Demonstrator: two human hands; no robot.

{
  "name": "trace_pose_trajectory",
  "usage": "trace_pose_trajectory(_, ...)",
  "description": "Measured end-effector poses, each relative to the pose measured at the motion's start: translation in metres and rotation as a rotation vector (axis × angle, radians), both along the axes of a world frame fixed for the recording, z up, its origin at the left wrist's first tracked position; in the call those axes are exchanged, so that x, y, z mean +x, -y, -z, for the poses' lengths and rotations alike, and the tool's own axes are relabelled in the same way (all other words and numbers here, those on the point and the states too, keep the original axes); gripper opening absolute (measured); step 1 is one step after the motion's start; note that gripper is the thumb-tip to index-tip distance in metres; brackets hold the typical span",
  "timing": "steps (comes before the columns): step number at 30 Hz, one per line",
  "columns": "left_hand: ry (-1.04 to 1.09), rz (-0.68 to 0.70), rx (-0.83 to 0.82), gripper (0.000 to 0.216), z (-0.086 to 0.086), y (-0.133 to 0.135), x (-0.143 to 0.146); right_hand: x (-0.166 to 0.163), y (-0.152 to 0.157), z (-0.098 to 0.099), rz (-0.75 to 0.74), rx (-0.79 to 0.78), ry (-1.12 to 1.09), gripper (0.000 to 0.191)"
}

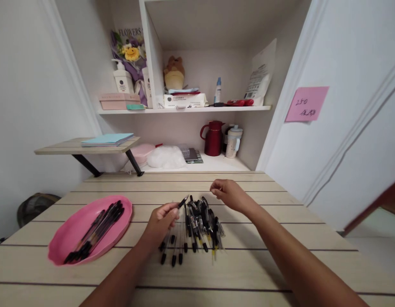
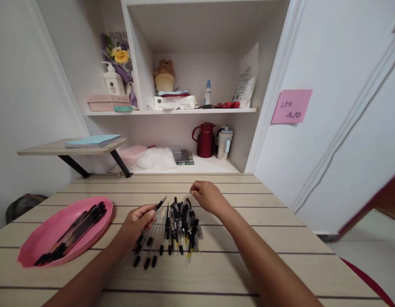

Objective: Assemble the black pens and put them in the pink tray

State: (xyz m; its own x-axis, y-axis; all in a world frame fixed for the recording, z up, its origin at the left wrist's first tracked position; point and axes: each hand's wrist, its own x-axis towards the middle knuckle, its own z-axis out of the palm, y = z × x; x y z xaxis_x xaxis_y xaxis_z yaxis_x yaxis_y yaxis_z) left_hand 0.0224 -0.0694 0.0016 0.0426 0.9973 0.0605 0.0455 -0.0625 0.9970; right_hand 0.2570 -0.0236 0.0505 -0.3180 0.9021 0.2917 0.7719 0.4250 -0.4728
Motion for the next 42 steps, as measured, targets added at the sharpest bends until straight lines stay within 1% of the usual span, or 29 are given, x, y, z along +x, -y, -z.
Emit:
trace_pose_trajectory(4,0.2,0.049,-0.052,0.034,0.003,-0.002,-0.002,0.011,-0.001,-0.001,0.049,-0.215,0.302,0.015)
trace_pose_trajectory(6,0.309,0.065,-0.093,0.031,0.002,-0.003,-0.003,0.01,-0.001,0.002,0.062,-0.299,0.388,0.014)
trace_pose_trajectory(11,0.61,0.116,-0.185,0.025,-0.002,-0.004,-0.008,0.006,-0.003,0.012,0.039,-0.393,0.417,0.016)
trace_pose_trajectory(14,0.706,0.147,-0.199,0.023,-0.002,-0.005,-0.01,0.006,-0.006,0.017,0.022,-0.421,0.424,0.017)
trace_pose_trajectory(20,0.789,0.199,-0.167,0.017,0.001,-0.007,-0.012,0.008,-0.008,0.021,-0.014,-0.463,0.428,0.015)
trace_pose_trajectory(23,0.812,0.202,-0.163,0.016,0.001,-0.008,-0.012,0.007,-0.007,0.024,-0.046,-0.55,0.407,0.017)
trace_pose_trajectory(24,0.814,0.205,-0.163,0.016,0.001,-0.008,-0.012,0.006,-0.006,0.025,-0.047,-0.586,0.392,0.019)
trace_pose_trajectory(26,0.81,0.213,-0.159,0.017,0.001,-0.008,-0.012,0.004,-0.005,0.027,-0.025,-0.638,0.366,0.031)
trace_pose_trajectory(28,0.798,0.22,-0.155,0.018,0.001,-0.007,-0.011,0.001,-0.004,0.029,0.005,-0.651,0.357,0.041)
trace_pose_trajectory(32,0.77,0.226,-0.157,0.017,0.003,-0.006,-0.01,-0.004,-0.001,0.031,0.011,-0.699,0.349,0.048)
trace_pose_trajectory(34,0.76,0.224,-0.164,0.017,0.004,-0.006,-0.01,-0.005,0.001,0.031,0.02,-0.676,0.374,0.049)
trace_pose_trajectory(35,0.754,0.223,-0.169,0.017,0.004,-0.006,-0.009,-0.006,0.001,0.032,0.028,-0.619,0.4,0.05)
trace_pose_trajectory(38,0.733,0.226,-0.184,0.017,0.003,-0.005,-0.009,-0.008,0.002,0.034,0.068,-0.384,0.453,0.052)
trace_pose_trajectory(39,0.723,0.231,-0.189,0.018,0.002,-0.005,-0.009,-0.007,0.001,0.034,0.083,-0.333,0.453,0.051)
trace_pose_trajectory(42,0.686,0.251,-0.207,0.02,0.0,-0.003,-0.008,-0.002,-0.005,0.033,0.118,-0.306,0.423,0.041)
